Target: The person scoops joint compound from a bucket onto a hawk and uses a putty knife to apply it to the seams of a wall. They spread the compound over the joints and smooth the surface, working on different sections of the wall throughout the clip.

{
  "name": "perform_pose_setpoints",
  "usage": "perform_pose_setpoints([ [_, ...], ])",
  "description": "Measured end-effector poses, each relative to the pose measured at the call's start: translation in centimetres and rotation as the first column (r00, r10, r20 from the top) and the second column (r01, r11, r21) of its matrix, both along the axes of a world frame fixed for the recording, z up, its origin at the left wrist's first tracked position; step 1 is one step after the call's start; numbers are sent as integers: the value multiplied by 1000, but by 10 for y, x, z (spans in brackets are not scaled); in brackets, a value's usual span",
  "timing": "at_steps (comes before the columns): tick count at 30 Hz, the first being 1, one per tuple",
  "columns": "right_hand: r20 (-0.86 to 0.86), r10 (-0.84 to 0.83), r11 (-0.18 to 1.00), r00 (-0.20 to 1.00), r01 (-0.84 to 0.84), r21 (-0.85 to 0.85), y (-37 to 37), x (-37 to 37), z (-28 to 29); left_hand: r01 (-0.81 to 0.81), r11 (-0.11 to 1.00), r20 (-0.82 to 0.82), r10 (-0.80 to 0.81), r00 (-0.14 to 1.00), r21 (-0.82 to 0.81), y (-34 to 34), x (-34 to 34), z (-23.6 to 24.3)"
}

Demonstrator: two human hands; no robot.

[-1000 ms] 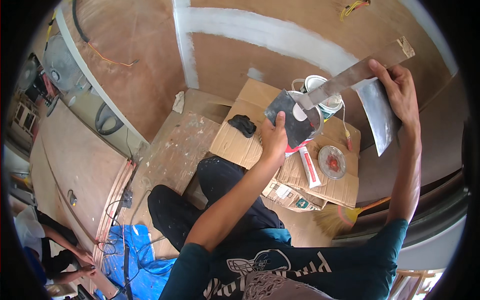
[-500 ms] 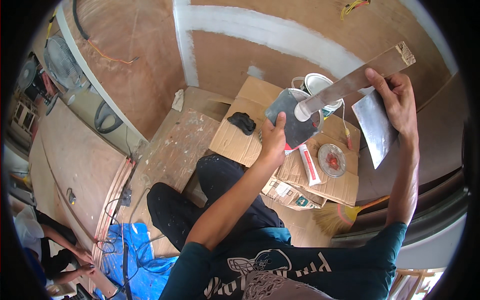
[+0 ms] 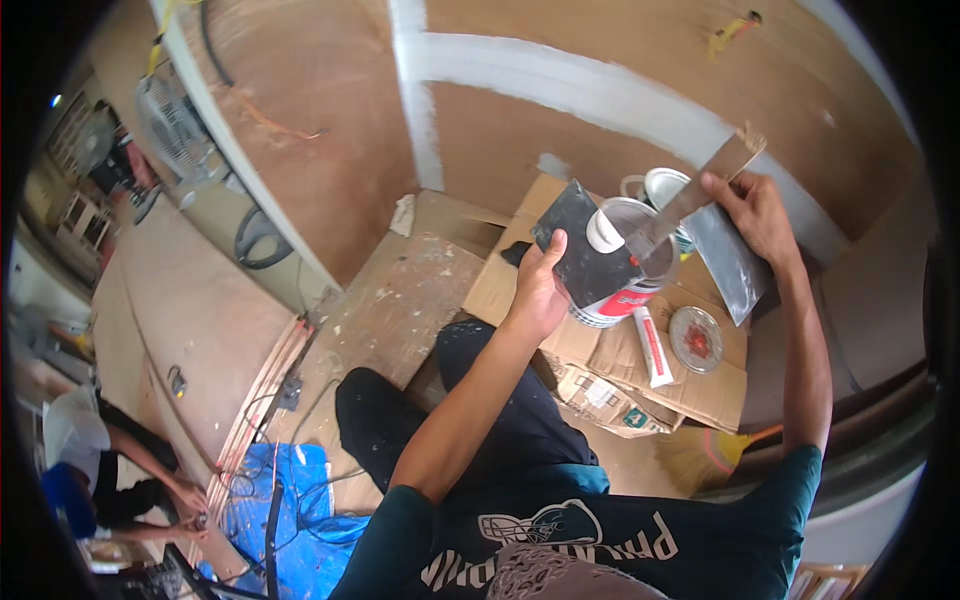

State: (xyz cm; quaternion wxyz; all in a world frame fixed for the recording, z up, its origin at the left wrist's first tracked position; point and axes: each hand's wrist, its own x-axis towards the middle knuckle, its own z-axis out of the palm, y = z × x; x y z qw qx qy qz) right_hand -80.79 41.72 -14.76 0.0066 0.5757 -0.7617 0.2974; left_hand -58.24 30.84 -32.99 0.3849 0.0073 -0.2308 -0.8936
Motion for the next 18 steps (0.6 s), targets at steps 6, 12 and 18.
perform_pose_setpoints([
  [6,-229,-4,994,973,30,107,-32,-14,-62,-110,989,-7,112,994,101,-22,125,10],
  [12,681,92,996,726,-79,-51,7,72,-142,-476,829,67,479,875,294,23,240,-6],
  [18,940,-332,741,-84,-639,205,-33,222,-245,-779,460,193,795,575,426,85,338,-37],
])
